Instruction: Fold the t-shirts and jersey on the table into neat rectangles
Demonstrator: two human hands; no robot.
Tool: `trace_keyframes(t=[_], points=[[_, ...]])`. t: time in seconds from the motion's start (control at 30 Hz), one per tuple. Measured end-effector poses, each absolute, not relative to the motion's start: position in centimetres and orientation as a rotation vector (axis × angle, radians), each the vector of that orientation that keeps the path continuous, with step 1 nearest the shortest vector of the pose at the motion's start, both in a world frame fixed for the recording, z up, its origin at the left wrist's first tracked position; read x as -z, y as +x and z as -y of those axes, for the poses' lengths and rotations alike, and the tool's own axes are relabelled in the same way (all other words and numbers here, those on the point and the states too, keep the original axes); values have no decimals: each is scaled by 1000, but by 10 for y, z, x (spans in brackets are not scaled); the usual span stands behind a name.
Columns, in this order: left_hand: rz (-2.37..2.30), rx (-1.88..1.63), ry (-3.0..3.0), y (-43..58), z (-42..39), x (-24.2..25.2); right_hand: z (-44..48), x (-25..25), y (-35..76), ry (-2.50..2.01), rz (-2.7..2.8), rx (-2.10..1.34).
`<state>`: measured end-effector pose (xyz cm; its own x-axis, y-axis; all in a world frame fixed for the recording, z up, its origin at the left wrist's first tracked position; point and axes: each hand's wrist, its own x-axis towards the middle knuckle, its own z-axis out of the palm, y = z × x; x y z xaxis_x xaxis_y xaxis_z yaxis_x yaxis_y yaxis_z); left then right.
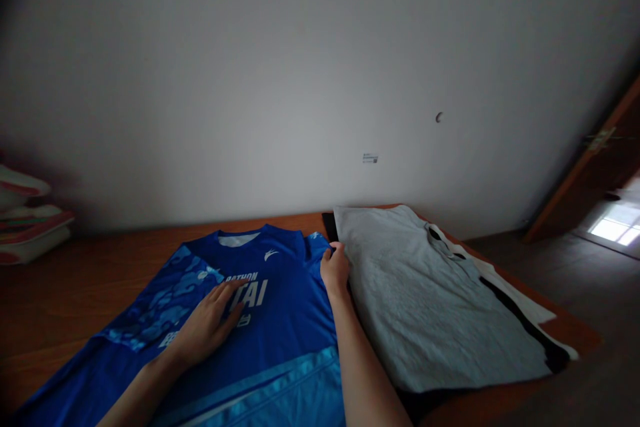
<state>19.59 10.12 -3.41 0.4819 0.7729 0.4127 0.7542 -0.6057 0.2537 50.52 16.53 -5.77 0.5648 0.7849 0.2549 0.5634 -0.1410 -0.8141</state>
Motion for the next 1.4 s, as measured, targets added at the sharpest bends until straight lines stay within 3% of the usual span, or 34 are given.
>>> trace_keyframes(t=[0.23,0.37,0.57,0.7,1.07,1.4], points=[[-1356,-792,2679,197,-102,38,-185,75,516,-1574,989,-386],[-1351,-818,2666,196,-102,39,-176,60,504,-1441,1032,-380],[-1333,-850,2670,196,-103,37,-147,16,473,-906,1630,-956],[-1324,-804,2715,196,-102,37,-145,27,474,-1125,1401,-750],[-1433,-509,2790,198,-104,45,-134,38,476,-1501,1815,-254],[-1544,-580,2746,203,-97,33,-137,46,485,-1565,1890,-131]])
